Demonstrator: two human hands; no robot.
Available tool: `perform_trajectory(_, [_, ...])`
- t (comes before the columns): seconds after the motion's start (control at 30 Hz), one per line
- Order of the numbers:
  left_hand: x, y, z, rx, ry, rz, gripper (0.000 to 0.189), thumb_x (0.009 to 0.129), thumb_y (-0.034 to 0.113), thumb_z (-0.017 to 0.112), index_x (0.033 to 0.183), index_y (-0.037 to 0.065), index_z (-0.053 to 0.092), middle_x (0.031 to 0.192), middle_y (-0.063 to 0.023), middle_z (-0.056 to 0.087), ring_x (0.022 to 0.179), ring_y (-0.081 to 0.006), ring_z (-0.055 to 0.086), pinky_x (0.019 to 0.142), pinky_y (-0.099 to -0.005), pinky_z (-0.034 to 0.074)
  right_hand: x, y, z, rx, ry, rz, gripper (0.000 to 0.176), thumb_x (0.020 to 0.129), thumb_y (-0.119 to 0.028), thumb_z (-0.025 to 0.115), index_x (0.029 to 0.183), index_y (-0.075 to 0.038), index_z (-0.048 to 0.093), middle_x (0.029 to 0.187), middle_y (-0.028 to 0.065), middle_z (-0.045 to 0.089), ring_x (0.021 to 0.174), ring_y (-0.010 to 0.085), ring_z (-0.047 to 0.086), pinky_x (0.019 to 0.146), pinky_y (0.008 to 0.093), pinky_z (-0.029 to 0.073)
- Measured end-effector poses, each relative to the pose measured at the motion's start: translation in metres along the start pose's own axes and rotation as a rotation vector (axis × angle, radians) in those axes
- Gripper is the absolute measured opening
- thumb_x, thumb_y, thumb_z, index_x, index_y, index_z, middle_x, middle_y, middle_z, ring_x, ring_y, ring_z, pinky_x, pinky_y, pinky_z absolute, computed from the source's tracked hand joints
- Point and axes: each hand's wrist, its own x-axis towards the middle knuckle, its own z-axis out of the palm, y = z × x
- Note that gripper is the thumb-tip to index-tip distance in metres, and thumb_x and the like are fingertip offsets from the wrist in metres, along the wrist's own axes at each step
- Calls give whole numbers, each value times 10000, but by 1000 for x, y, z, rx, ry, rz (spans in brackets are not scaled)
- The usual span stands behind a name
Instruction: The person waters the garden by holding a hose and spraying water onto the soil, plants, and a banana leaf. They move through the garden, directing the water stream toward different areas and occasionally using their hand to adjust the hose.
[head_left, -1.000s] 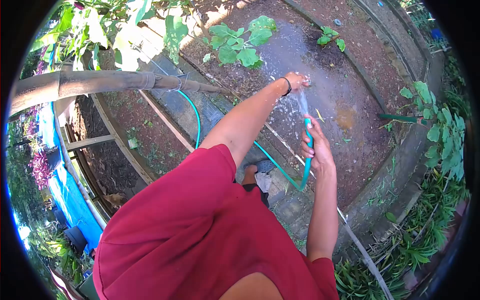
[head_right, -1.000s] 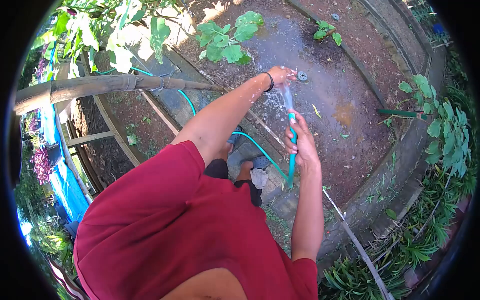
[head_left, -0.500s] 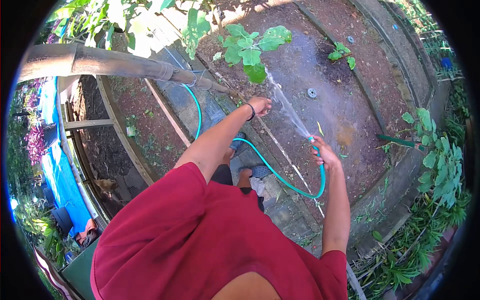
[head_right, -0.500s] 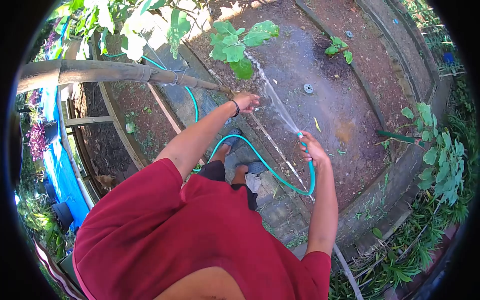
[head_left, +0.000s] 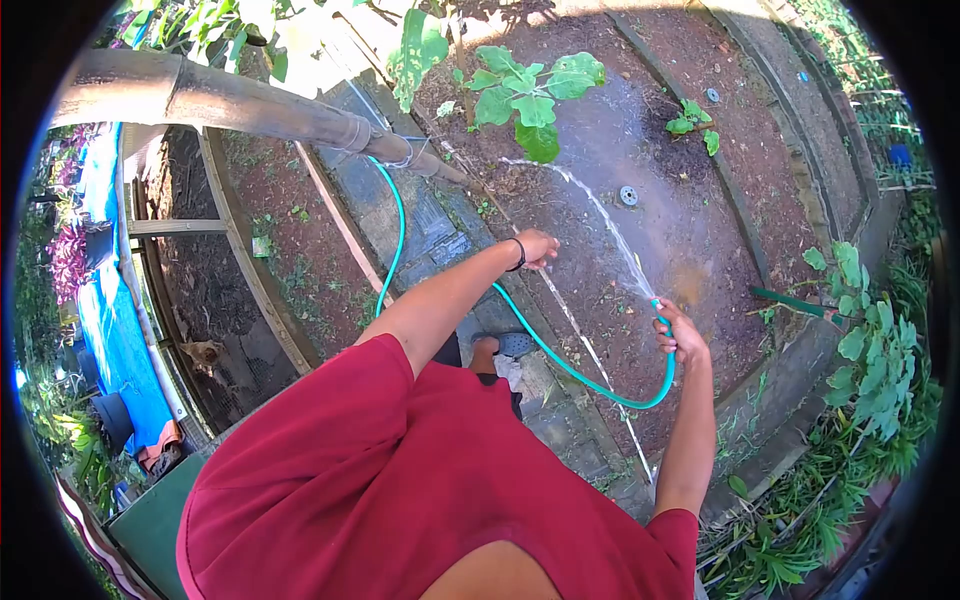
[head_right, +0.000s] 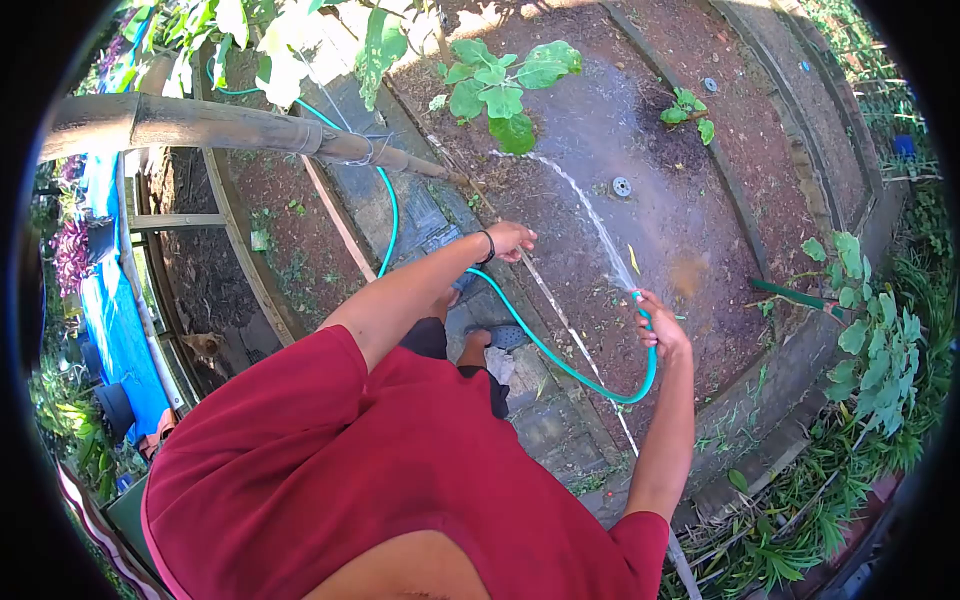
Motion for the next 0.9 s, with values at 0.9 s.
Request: perform_trajectory(0.9, [-10,-55,58,221,-72,-27,233,948,255,535,1016,65,652,800,-12,626,505,-130,548,364,-287,402,-32,16,-14,-42,-123,63,260,989,-257,499,1241,-197,479,630,-52,360,411,32,237,347,201,194])
